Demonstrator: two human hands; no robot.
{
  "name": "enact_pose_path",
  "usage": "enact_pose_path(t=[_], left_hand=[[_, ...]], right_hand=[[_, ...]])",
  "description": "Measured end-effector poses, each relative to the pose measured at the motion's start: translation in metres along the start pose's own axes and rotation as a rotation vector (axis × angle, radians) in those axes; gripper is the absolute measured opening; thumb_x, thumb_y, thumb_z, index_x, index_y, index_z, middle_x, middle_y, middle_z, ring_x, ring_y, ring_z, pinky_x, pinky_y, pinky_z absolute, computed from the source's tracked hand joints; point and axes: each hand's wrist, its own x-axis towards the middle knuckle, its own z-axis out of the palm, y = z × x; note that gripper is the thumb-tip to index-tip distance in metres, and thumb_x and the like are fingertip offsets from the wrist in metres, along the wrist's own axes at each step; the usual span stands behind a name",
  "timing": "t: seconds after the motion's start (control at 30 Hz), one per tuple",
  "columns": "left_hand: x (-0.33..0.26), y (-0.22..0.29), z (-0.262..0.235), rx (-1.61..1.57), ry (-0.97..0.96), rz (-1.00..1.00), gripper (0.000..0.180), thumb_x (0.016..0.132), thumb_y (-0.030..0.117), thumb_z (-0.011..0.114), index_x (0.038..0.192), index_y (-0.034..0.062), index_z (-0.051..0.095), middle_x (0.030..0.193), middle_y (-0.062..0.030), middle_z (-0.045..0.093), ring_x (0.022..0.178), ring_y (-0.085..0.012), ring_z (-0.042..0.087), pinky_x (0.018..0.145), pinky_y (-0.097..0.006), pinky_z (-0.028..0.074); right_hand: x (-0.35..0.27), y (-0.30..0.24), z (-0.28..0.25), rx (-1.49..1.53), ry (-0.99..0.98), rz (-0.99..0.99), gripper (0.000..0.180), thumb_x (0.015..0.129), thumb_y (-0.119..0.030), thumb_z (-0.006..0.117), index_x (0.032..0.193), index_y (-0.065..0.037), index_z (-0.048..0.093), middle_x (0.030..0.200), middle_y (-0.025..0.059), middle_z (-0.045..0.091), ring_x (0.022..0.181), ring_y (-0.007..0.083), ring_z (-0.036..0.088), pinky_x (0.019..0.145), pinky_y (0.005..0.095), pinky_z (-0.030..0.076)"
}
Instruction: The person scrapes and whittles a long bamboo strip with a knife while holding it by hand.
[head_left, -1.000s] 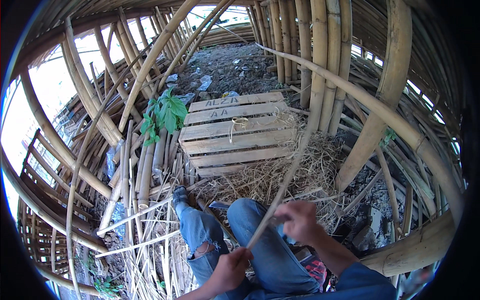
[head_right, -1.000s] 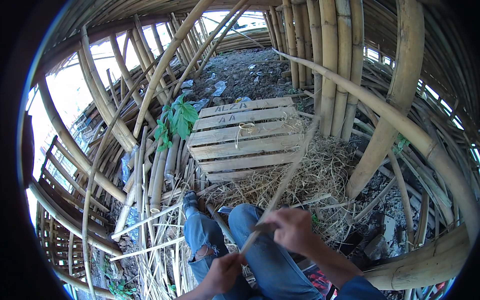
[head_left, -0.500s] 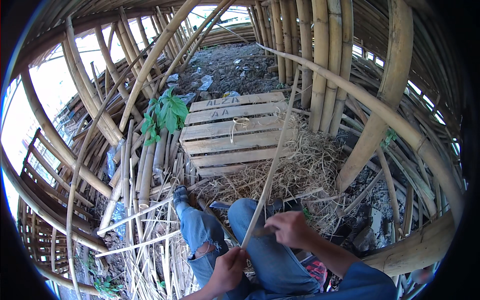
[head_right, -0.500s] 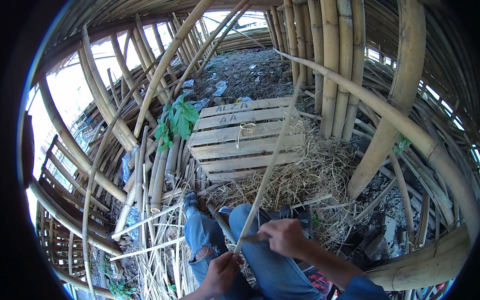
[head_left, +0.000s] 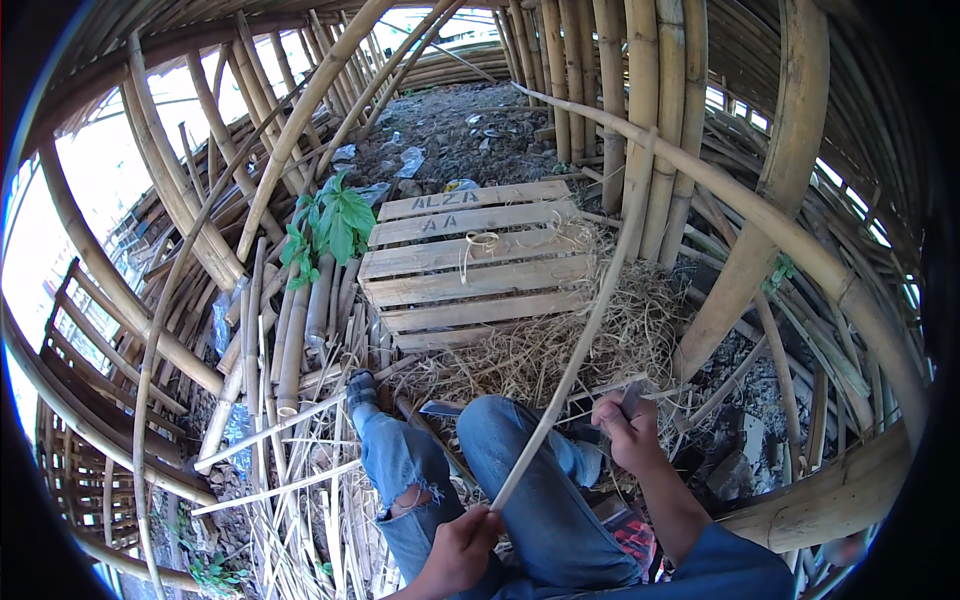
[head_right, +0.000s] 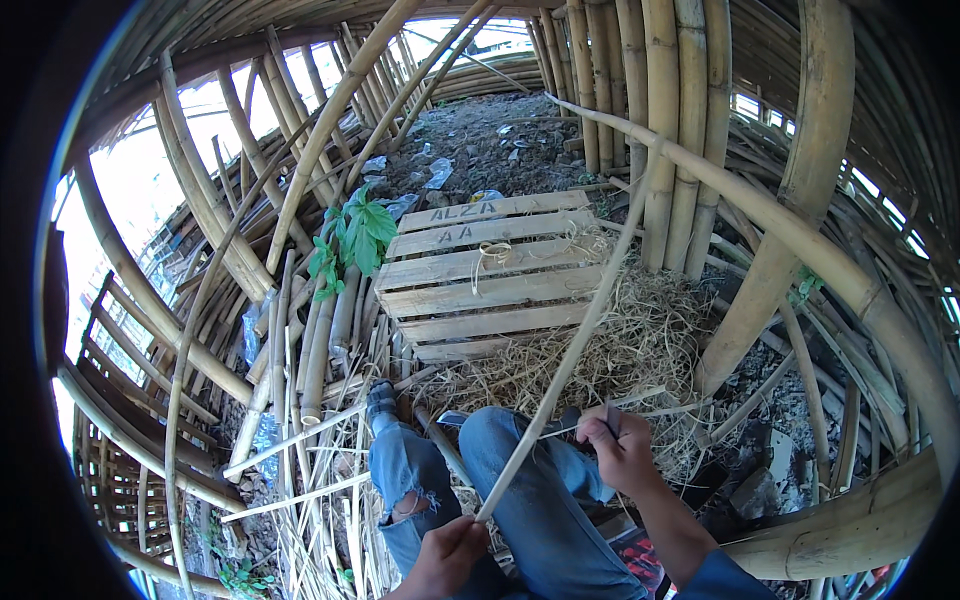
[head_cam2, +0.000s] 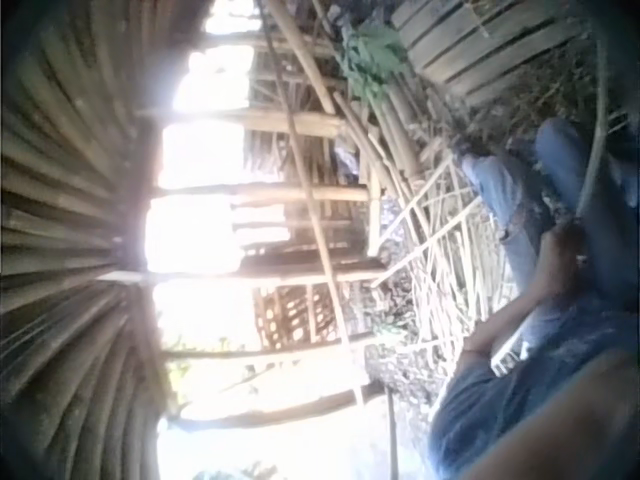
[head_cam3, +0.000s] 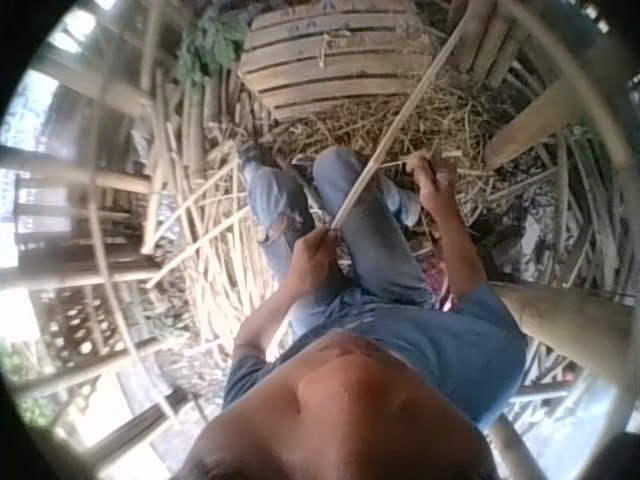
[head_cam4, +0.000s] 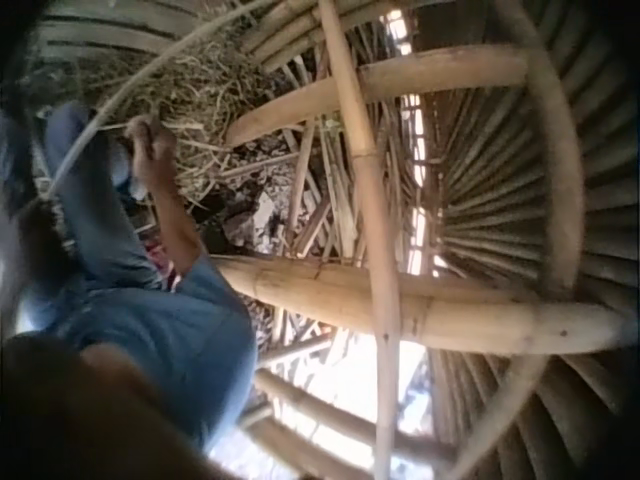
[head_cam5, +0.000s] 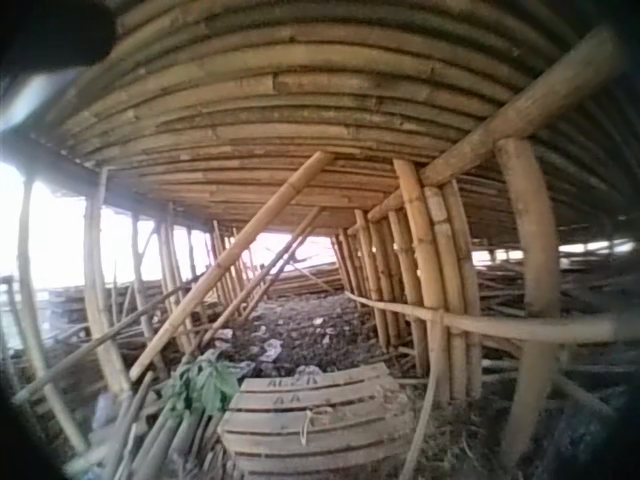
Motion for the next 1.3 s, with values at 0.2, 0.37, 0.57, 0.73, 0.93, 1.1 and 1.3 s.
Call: enact_pose_path(t=[0.2, 0.37, 0.57, 0.73, 0.93, 1.1, 1.3], left_hand=[[0.0, 0.009, 0.005, -0.13, -0.007, -0.089, 0.024, 0.098, 0.02, 0.048, 0.085, 0.0022, 0.056, 0.068, 0.0048, 0.043, 0.063, -0.0049, 0.039, 0.053, -0.023, 0.033], [-0.001, 0.015, 0.004, -0.103, -0.016, -0.076, 0.025, 0.099, 0.02, 0.047, 0.08, 0.0054, 0.052, 0.066, 0.0059, 0.042, 0.06, -0.004, 0.038, 0.051, -0.022, 0.032], [-0.008, 0.007, 0.009, -0.22, -0.082, -0.147, 0.023, 0.099, 0.02, 0.046, 0.082, 0.0068, 0.051, 0.065, 0.0071, 0.041, 0.059, -0.0031, 0.039, 0.05, -0.021, 0.03], [-0.008, 0.031, 0.016, -0.237, 0.027, -0.261, 0.021, 0.099, 0.019, 0.045, 0.084, 0.0068, 0.053, 0.066, 0.0063, 0.043, 0.057, -0.0034, 0.039, 0.049, -0.022, 0.031], [-0.004, 0.023, 0.012, -0.204, -0.007, -0.134, 0.018, 0.098, 0.016, 0.045, 0.083, 0.0062, 0.052, 0.065, 0.0054, 0.041, 0.057, -0.0053, 0.038, 0.049, -0.023, 0.032], [0.0, 0.027, 0.014, -0.185, 0.06, -0.139, 0.021, 0.097, 0.015, 0.045, 0.078, 0.0071, 0.047, 0.065, 0.0051, 0.04, 0.057, -0.0052, 0.036, 0.05, -0.022, 0.031], [0.002, 0.02, 0.014, -0.09, 0.081, -0.053, 0.022, 0.098, 0.017, 0.044, 0.079, 0.0066, 0.049, 0.066, 0.0037, 0.043, 0.059, -0.006, 0.038, 0.052, -0.023, 0.032]], right_hand=[[-0.005, -0.002, -0.004, 0.567, 0.012, 0.273, 0.028, 0.093, -0.023, 0.057, 0.074, -0.002, 0.055, 0.061, 0.0015, 0.05, 0.047, 0.006, 0.038, 0.045, 0.0226, 0.03], [-0.003, 0.009, -0.004, 0.325, -0.137, 0.366, 0.018, 0.093, -0.015, 0.055, 0.078, -0.005, 0.058, 0.065, -0.0018, 0.053, 0.052, 0.0051, 0.043, 0.049, 0.0214, 0.034], [-0.005, 0.017, -0.001, -0.155, -0.085, 0.181, 0.015, 0.09, -0.015, 0.058, 0.08, -0.003, 0.06, 0.061, 0.0001, 0.054, 0.053, 0.0092, 0.049, 0.051, 0.0262, 0.039], [-0.005, -0.002, 0.019, -0.272, -0.197, -0.209, 0.011, 0.085, -0.008, 0.062, 0.077, 0.0, 0.06, 0.059, 0.0075, 0.056, 0.051, 0.0117, 0.052, 0.047, 0.0291, 0.039], [-0.005, 0.026, 0.009, -0.267, -0.101, -0.11, 0.006, 0.081, -0.001, 0.061, 0.087, -0.002, 0.06, 0.066, 0.0107, 0.058, 0.052, 0.0216, 0.057, 0.049, 0.0319, 0.042], [-0.013, 0.02, 0.032, -0.304, -0.121, -0.27, 0.01, 0.08, -0.003, 0.062, 0.091, -0.003, 0.061, 0.075, 0.0123, 0.062, 0.062, 0.0255, 0.063, 0.054, 0.0339, 0.047], [-0.009, 0.016, 0.036, -0.463, -0.17, -0.313, 0.013, 0.078, -0.002, 0.064, 0.09, -0.003, 0.061, 0.075, 0.0112, 0.064, 0.065, 0.0257, 0.066, 0.054, 0.0339, 0.051]])
